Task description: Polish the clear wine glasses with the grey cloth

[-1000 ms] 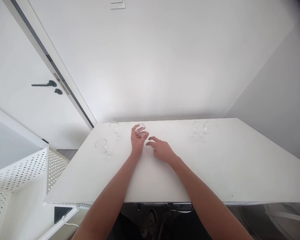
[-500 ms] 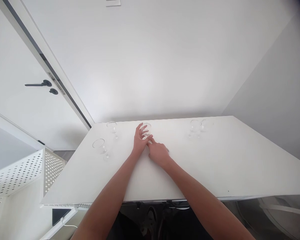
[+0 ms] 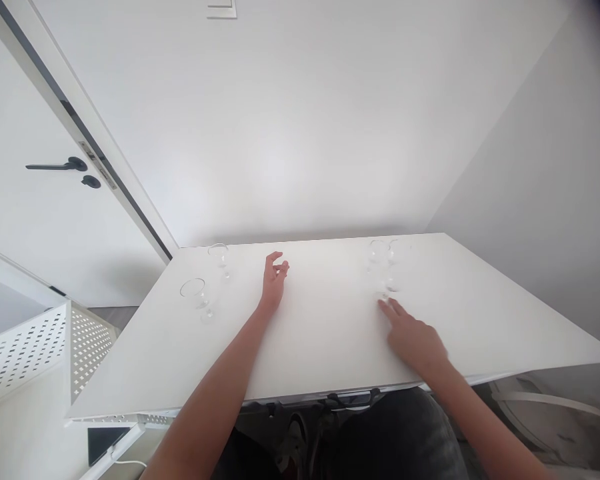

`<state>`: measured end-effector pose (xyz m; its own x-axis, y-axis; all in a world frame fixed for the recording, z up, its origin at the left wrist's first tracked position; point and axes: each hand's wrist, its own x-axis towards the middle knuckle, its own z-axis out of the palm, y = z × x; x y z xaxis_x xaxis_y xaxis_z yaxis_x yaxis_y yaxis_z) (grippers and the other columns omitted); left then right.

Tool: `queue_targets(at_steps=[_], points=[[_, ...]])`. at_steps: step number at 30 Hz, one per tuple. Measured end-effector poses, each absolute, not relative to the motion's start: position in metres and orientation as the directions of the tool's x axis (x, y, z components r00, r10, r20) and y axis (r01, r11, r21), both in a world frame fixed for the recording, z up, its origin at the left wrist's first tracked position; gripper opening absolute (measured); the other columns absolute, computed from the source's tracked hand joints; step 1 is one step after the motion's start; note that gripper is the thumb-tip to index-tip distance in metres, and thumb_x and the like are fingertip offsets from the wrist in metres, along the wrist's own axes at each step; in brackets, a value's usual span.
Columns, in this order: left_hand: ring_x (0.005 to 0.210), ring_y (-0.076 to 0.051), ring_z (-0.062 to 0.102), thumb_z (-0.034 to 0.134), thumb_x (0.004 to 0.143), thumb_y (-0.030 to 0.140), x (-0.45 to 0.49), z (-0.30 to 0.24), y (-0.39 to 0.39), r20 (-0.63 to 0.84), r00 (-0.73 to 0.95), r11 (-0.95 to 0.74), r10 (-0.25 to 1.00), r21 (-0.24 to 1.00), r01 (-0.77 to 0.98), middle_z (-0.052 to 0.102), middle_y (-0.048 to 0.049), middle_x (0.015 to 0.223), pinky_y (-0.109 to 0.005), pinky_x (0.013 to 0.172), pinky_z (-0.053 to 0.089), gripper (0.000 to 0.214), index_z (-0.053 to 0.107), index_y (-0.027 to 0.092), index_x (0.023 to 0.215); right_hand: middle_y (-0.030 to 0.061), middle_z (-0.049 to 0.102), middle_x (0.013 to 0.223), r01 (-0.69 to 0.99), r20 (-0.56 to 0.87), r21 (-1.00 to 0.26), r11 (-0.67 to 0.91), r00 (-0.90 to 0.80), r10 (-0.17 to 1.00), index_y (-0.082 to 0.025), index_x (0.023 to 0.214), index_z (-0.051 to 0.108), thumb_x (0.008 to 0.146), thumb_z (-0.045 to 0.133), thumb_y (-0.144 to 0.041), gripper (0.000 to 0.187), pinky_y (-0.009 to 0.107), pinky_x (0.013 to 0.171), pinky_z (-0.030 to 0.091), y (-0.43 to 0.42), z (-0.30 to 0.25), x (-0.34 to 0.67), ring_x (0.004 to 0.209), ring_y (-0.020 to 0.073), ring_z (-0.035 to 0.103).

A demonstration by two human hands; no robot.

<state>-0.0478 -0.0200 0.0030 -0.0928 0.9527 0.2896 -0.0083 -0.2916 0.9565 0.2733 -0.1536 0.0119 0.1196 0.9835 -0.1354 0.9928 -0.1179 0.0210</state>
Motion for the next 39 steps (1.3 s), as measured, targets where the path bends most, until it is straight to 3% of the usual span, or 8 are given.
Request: queue_targets(at_steps=[4,9,20,25,32,36,39], points=[[0.101,-0.021,0.061,0.057,0.095,0.054,-0.048,0.001,-0.018,0.275,-0.107,-0.278,0.955,0.961,-0.007,0.060,-0.0061,0.121,-0.037,0.086,0.048,0.033,0.060,0.031,0.119,0.0093,0.026,0.169,0.975,-0.135,0.052,-0.216,0.221,0.966,-0.029,0.162,0.029,0.085,0.036,-0.013,0.079,0.054,0.080,0.056,-0.143,0.011,0.316,0.103,0.0353,0.071],[0.096,-0.021,0.061,0.055,0.095,0.054,-0.049,0.001,-0.018,0.259,-0.103,-0.261,0.960,0.965,0.003,0.061,-0.0047,0.104,-0.037,0.083,0.047,0.030,0.062,0.031,0.113,0.0081,0.023,0.170,0.985,-0.093,0.050,-0.166,0.170,0.981,-0.026,0.162,0.028,0.086,0.032,-0.013,0.078,0.053,0.077,0.056,-0.132,0.003,0.319,0.087,0.0296,0.072],[0.090,-0.017,0.058,0.052,0.097,0.053,-0.049,0.000,-0.017,0.243,-0.110,-0.242,0.964,0.970,0.019,0.058,-0.0036,0.119,-0.033,0.080,0.045,0.026,0.062,0.030,0.107,0.0078,0.025,0.169,0.989,-0.056,0.056,-0.134,0.137,0.989,-0.027,0.160,0.030,0.085,0.035,-0.013,0.076,0.050,0.074,0.056,-0.125,0.000,0.318,0.082,0.0280,0.072],[0.082,-0.017,0.056,0.054,0.096,0.052,-0.050,0.002,-0.018,0.202,-0.091,-0.203,0.975,0.979,0.006,0.059,-0.0038,0.101,-0.033,0.078,0.045,0.026,0.063,0.029,0.105,0.0081,0.025,0.169,0.991,-0.060,0.039,-0.129,0.131,0.990,-0.026,0.161,0.030,0.085,0.034,-0.013,0.077,0.050,0.073,0.056,-0.123,0.001,0.317,0.079,0.0267,0.071],[0.081,-0.016,0.054,0.052,0.097,0.052,-0.050,0.005,-0.020,0.180,-0.061,-0.179,0.982,0.984,0.021,0.057,-0.0030,0.094,-0.032,0.080,0.043,0.026,0.061,0.028,0.105,0.0086,0.025,0.169,0.992,-0.040,0.037,-0.121,0.122,0.992,-0.026,0.160,0.031,0.085,0.036,-0.013,0.077,0.049,0.070,0.055,-0.121,-0.002,0.319,0.078,0.0275,0.072],[0.079,-0.015,0.052,0.049,0.098,0.049,-0.050,0.005,-0.020,0.179,-0.050,-0.177,0.983,0.984,0.030,0.055,-0.0026,0.090,-0.030,0.078,0.042,0.025,0.060,0.026,0.101,0.0096,0.027,0.168,0.990,0.000,0.054,-0.129,0.129,0.992,-0.027,0.157,0.038,0.085,0.037,-0.013,0.073,0.045,0.062,0.053,-0.123,-0.006,0.320,0.071,0.0255,0.071],[0.075,-0.014,0.050,0.050,0.098,0.046,-0.050,0.006,-0.019,0.197,-0.039,-0.197,0.980,0.980,-0.002,0.055,-0.0018,0.088,-0.029,0.074,0.040,0.023,0.060,0.025,0.097,0.0113,0.038,0.163,0.988,0.113,0.037,-0.150,0.145,0.983,-0.025,0.147,0.052,0.085,0.040,-0.014,0.064,0.039,0.056,0.049,-0.132,-0.010,0.321,0.064,0.0217,0.069]])
